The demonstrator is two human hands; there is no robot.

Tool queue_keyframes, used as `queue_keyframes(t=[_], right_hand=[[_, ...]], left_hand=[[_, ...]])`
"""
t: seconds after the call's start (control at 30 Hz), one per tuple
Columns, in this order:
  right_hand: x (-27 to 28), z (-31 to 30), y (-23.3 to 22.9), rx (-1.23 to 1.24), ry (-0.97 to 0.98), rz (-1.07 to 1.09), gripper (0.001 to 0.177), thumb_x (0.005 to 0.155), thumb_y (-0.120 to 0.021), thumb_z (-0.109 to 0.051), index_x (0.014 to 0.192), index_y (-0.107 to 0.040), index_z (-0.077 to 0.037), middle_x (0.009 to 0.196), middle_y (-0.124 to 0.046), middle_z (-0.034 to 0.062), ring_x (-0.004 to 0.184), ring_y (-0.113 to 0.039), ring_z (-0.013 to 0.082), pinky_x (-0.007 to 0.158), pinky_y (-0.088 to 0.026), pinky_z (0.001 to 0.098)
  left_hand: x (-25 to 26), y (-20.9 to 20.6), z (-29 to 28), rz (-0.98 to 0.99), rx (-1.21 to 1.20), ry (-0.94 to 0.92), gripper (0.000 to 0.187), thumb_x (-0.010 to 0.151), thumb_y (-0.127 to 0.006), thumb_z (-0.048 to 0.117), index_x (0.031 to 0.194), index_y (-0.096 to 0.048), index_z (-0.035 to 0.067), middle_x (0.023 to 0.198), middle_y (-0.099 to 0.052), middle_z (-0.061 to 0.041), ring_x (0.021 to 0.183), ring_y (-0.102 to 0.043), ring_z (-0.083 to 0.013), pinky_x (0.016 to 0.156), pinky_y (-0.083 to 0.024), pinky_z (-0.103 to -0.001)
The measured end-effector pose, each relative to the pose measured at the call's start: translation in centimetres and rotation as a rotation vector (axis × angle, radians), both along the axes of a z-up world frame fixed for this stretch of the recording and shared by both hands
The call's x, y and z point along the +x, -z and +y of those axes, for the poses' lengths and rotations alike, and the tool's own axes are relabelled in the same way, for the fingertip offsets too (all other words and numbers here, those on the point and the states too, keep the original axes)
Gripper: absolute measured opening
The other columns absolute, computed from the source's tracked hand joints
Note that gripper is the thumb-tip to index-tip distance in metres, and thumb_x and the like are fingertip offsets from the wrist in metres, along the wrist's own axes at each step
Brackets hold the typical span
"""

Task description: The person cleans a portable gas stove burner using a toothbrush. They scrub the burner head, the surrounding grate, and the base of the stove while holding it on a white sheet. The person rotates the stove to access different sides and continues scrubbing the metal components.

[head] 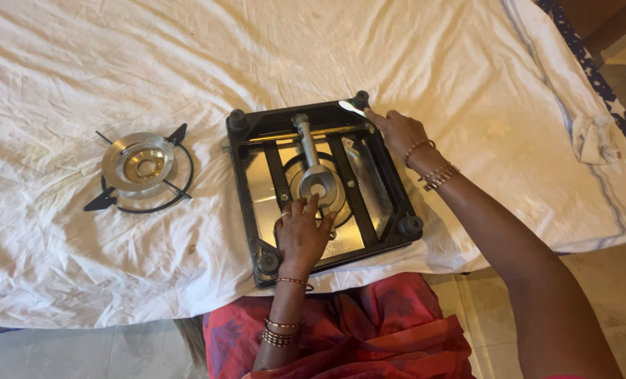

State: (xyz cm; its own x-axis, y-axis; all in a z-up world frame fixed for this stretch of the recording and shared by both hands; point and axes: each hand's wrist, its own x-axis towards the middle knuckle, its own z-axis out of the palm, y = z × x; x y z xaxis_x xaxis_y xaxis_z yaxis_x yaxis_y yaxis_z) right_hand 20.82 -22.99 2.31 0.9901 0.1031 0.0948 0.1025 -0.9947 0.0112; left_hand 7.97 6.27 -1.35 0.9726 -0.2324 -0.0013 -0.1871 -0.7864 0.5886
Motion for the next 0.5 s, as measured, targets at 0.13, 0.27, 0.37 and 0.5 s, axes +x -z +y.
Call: queue_keyframes(t=[0.13, 0.27, 0.37, 0.5], right_hand=[[-1.6, -2.3, 1.0, 0.074, -0.034, -0.002, 0.05, 0.103, -0.053, -0.015, 0.15, -0.054, -0.033, 0.086, -0.064, 0.0153, 0.074, -0.064, 0.0318, 0.068, -0.055, 0.0448], [-3.5, -4.6, 2.2, 0.146, -0.03, -0.01, 0.053, 0.1, -0.059, -0.015, 0.151, -0.054, -0.03, 0.085, -0.065, 0.0174, 0.08, -0.064, 0.0348, 0.074, -0.053, 0.0478], [-4.4, -6.0, 2.0, 0.156, 0.008, 0.012, 0.05, 0.102, -0.057, -0.016, 0.151, -0.053, -0.027, 0.088, -0.067, 0.0173, 0.08, -0.064, 0.0359, 0.073, -0.053, 0.0489], [-6.9, -5.7, 1.1, -0.031, 0.118, 0.148, 0.049, 0.099, -0.055, -0.017, 0.146, -0.055, -0.032, 0.091, -0.067, 0.0144, 0.076, -0.066, 0.0333, 0.068, -0.056, 0.0472]], left_hand=[[-0.1, 0.0, -0.1, -0.007, 0.017, 0.009, 0.066, 0.093, -0.06, 0.054, 0.145, -0.053, 0.015, 0.137, -0.056, -0.015, 0.131, -0.049, -0.0341, 0.1, -0.041, -0.054], [-0.1, 0.2, -0.1, 0.004, 0.026, 0.016, 0.066, 0.094, -0.059, 0.054, 0.146, -0.051, 0.015, 0.138, -0.055, -0.014, 0.132, -0.049, -0.0336, 0.101, -0.041, -0.054], [-0.2, 0.0, -0.2, 0.02, 0.027, 0.02, 0.066, 0.095, -0.059, 0.054, 0.147, -0.05, 0.016, 0.139, -0.054, -0.014, 0.131, -0.049, -0.0334, 0.102, -0.041, -0.054], [-0.3, -0.7, -0.1, 0.074, 0.045, 0.016, 0.066, 0.095, -0.058, 0.053, 0.149, -0.049, 0.016, 0.14, -0.053, -0.014, 0.131, -0.049, -0.0334, 0.103, -0.041, -0.054]])
